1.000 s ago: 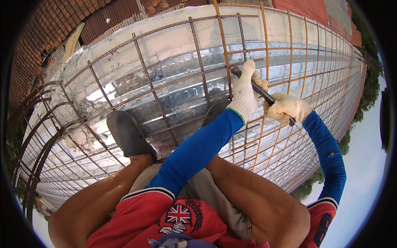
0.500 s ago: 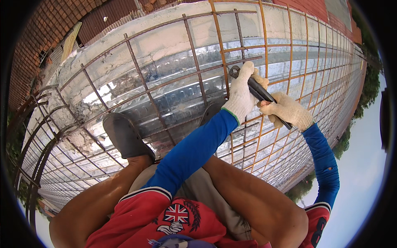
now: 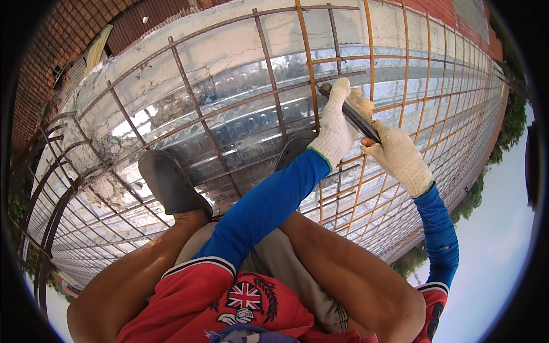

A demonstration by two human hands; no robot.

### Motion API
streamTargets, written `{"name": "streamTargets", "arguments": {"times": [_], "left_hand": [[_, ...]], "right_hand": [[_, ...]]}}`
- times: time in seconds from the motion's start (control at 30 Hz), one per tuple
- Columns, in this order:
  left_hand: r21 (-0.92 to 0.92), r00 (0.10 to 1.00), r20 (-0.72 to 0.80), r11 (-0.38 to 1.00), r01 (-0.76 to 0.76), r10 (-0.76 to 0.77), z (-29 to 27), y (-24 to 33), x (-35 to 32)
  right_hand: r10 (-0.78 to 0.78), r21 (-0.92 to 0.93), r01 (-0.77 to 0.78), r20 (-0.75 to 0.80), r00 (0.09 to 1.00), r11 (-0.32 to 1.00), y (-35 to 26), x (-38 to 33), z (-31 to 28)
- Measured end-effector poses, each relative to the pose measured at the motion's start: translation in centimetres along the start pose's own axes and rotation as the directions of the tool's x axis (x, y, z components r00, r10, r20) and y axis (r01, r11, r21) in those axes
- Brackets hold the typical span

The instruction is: The person uses pliers to twist and secure wire ties at intersections of a metal grid frame. They repeatedly position the pliers, grip the wire, and twist it to fasten the grid sections together.

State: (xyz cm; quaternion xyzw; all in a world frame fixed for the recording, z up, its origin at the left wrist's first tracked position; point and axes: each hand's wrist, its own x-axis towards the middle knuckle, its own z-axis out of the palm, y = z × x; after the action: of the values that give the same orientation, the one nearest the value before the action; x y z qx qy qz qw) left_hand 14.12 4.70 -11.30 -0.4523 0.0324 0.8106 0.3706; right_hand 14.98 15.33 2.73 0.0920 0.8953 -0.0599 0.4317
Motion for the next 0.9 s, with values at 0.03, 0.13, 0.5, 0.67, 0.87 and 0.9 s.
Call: {"name": "streamTargets", "arguments": {"times": [0.03,0.13,0.5,0.67,0.87,0.9], "left_hand": [[-0.003,1.000,-0.004,1.000,0.009,-0.009,-0.1,-0.1,-0.1],[0.015,0.999,0.001,0.999,-0.039,0.039,-0.1,0.2,-0.3],[-0.118,1.000,0.007,0.993,-0.029,0.030,0.9,-0.4,-0.3],[-0.159,0.999,0.038,0.987,-0.032,0.038,0.7,-1.1,-0.1],[-0.161,0.993,0.064,0.983,-0.086,0.097,1.5,-1.1,-0.4],[-0.167,0.991,0.082,0.982,-0.088,0.102,1.8,-1.1,-0.7]], "right_hand": [[-0.001,-0.028,0.001,-0.004,1.000,1.000,-0.2,0.0,-0.2],[-0.038,-0.045,0.037,-0.037,0.999,0.998,-0.7,0.1,-0.6],[-0.132,0.011,0.134,-0.081,0.988,0.991,1.2,0.4,-0.2],[-0.170,-0.063,0.164,-0.090,0.981,0.984,2.2,0.5,-0.3],[-0.158,-0.252,0.127,-0.109,0.981,0.959,0.4,0.5,-2.0],[-0.156,-0.272,0.120,-0.115,0.981,0.955,0.6,0.5,-2.0]]}}
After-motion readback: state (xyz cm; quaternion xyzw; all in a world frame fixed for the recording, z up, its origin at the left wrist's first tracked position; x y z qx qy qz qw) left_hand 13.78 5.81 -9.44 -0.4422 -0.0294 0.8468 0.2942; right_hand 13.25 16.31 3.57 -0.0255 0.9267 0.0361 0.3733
